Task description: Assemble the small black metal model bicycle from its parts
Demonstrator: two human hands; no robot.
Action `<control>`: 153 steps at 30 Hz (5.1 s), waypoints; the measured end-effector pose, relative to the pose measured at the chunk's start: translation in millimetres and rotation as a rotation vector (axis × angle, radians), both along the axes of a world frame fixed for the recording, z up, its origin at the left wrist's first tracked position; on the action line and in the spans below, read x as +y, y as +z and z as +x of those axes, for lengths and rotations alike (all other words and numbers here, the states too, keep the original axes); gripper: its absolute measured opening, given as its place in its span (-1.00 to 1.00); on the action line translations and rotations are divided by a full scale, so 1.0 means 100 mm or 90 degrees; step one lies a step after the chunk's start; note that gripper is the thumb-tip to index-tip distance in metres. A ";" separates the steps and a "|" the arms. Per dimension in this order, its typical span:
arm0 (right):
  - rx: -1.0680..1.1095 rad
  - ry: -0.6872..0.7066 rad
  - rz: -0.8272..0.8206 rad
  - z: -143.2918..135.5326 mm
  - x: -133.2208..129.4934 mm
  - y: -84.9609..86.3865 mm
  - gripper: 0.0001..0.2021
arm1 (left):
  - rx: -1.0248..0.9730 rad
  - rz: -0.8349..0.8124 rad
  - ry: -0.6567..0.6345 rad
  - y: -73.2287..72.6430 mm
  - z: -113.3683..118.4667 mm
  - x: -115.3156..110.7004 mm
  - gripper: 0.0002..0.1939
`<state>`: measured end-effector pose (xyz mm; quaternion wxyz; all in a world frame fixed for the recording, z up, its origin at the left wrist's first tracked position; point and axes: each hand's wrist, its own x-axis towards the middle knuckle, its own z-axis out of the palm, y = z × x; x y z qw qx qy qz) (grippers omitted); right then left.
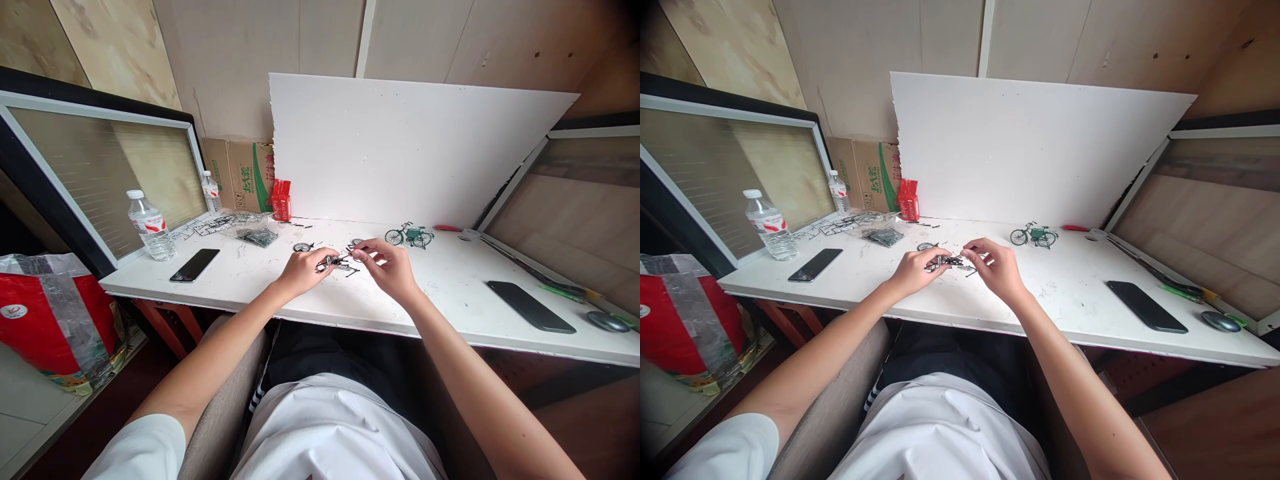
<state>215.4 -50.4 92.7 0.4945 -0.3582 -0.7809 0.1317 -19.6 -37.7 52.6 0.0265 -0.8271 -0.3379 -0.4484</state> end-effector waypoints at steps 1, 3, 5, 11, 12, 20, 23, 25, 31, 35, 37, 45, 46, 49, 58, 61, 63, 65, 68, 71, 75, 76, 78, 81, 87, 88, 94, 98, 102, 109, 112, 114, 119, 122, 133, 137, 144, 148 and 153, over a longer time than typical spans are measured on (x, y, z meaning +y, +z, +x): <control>0.000 0.000 0.001 0.00 0.00 0.00 -0.60 | 0.003 0.004 -0.002 0.00 0.00 0.00 -0.79; 0.000 -0.003 0.006 0.00 0.01 -0.01 -0.63 | 0.008 0.016 -0.007 0.00 0.00 0.00 -0.79; -0.003 -0.007 0.013 0.00 0.01 -0.01 -0.64 | 0.010 0.025 -0.009 0.00 0.00 0.00 -0.79; 0.000 -0.020 0.004 0.02 0.04 -0.03 -0.58 | 0.025 0.026 -0.011 0.00 0.00 0.00 -0.80; 0.000 -0.022 0.000 0.02 0.05 -0.04 -0.56 | 0.026 0.027 -0.011 0.00 0.00 0.00 -0.80; -0.035 -0.066 -0.006 0.04 0.09 -0.07 -0.49 | 0.036 0.018 -0.003 -0.01 0.00 0.00 -0.81; -0.065 -0.066 -0.023 0.03 0.08 -0.06 -0.43 | 0.036 0.010 -0.005 -0.01 0.00 0.00 -0.81; -0.086 -0.063 -0.043 0.03 0.07 -0.06 -0.41 | 0.036 0.007 -0.006 -0.01 0.01 0.00 -0.80; -0.127 -0.027 -0.088 0.02 0.05 -0.04 -0.40 | 0.048 0.006 -0.009 -0.03 0.01 0.01 -0.79; -0.179 -0.014 -0.095 0.05 0.03 -0.02 -0.44 | 0.055 0.012 0.011 -0.04 0.00 0.03 -0.79; -0.207 -0.002 -0.107 0.08 0.04 -0.01 -0.47 | 0.059 0.018 0.019 -0.05 -0.01 0.04 -0.78; -0.231 0.043 -0.163 0.12 0.06 -0.03 -0.51 | 0.090 0.041 0.029 -0.07 -0.07 0.08 -0.77; -0.230 0.045 -0.168 0.12 0.06 -0.03 -0.50 | 0.092 0.043 0.029 -0.07 -0.07 0.08 -0.77; -0.230 0.042 -0.167 0.12 0.08 -0.04 -0.44 | 0.097 0.044 0.025 -0.09 -0.07 0.10 -0.76; -0.215 0.000 -0.187 0.11 0.10 -0.07 -0.35 | 0.095 0.043 0.008 -0.13 -0.07 0.11 -0.76; -0.219 -0.013 -0.161 0.09 0.09 -0.06 -0.39 | 0.094 0.050 0.008 -0.12 -0.06 0.10 -0.76; -0.213 -0.020 -0.143 0.08 0.08 -0.06 -0.43 | 0.096 0.047 0.010 -0.11 -0.05 0.09 -0.77; -0.199 -0.024 -0.132 0.07 0.08 -0.06 -0.47 | 0.100 0.042 0.014 -0.10 -0.05 0.08 -0.77; -0.184 -0.012 -0.126 0.07 0.08 -0.07 -0.50 | 0.105 0.036 0.020 -0.10 -0.04 0.08 -0.77; -0.183 0.007 -0.116 0.07 0.08 -0.07 -0.50 | 0.107 0.035 0.018 -0.11 -0.05 0.09 -0.76; -0.191 0.010 -0.109 0.07 0.08 -0.07 -0.48 | 0.109 0.037 0.024 -0.13 -0.05 0.10 -0.76; -0.194 0.009 -0.113 0.07 0.09 -0.07 -0.47 | 0.112 0.037 0.024 -0.14 -0.05 0.11 -0.76; -0.201 0.008 -0.127 0.08 0.09 -0.07 -0.44 | 0.118 0.039 0.023 -0.15 -0.05 0.11 -0.75; -0.208 0.003 -0.165 0.08 0.09 -0.07 -0.40 | 0.120 0.048 0.019 -0.17 -0.04 0.12 -0.75; -0.219 -0.004 -0.187 0.08 0.10 -0.08 -0.40 | 0.121 0.046 0.014 -0.17 -0.03 0.11 -0.75; -0.222 -0.007 -0.184 0.07 0.10 -0.08 -0.42 | 0.121 0.044 0.014 -0.17 -0.03 0.11 -0.75; -0.278 -0.039 -0.172 0.09 0.10 -0.07 -0.67 | 0.128 0.042 0.016 -0.18 -0.04 0.12 -0.76; -0.293 -0.007 -0.190 0.10 0.09 -0.06 -0.77 | 0.134 0.033 0.017 -0.19 -0.04 0.13 -0.77; -0.282 0.040 -0.194 0.09 0.08 -0.05 -0.73 | 0.141 0.019 0.021 -0.20 -0.03 0.13 -0.77; -0.269 0.075 -0.208 0.10 0.08 -0.04 -0.64 | 0.144 0.013 0.018 -0.20 -0.02 0.12 -0.76; -0.260 0.077 -0.218 0.11 0.10 -0.06 -0.62 | 0.134 0.012 0.013 -0.20 -0.02 0.12 -0.76; -0.252 0.078 -0.223 0.12 0.11 -0.06 -0.60 | 0.130 0.014 0.010 -0.21 -0.02 0.12 -0.76; -0.245 0.085 -0.233 0.14 0.12 -0.08 -0.54 | 0.137 0.012 0.010 -0.23 -0.01 0.12 -0.75; -0.244 0.082 -0.240 0.15 0.13 -0.09 -0.51 | 0.139 0.010 0.006 -0.23 -0.01 0.12 -0.73; -0.226 0.055 -0.268 0.17 0.16 -0.12 -0.41 | 0.110 0.001 -0.006 -0.20 0.02 0.08 -0.75; -0.239 0.040 -0.281 0.18 0.17 -0.12 -0.40 | 0.103 0.001 -0.019 -0.21 0.03 0.07 -0.76; -0.208 0.007 -0.181 0.11 0.14 -0.10 -0.55 | 0.085 -0.028 -0.033 -0.18 0.05 0.03 -0.77; -0.178 0.014 -0.156 0.08 0.14 -0.12 -0.64 | 0.076 -0.031 -0.033 -0.17 0.04 0.04 -0.76; -0.170 0.041 -0.129 0.07 0.12 -0.11 -0.67 | 0.092 -0.036 -0.001 -0.18 0.00 0.08 -0.77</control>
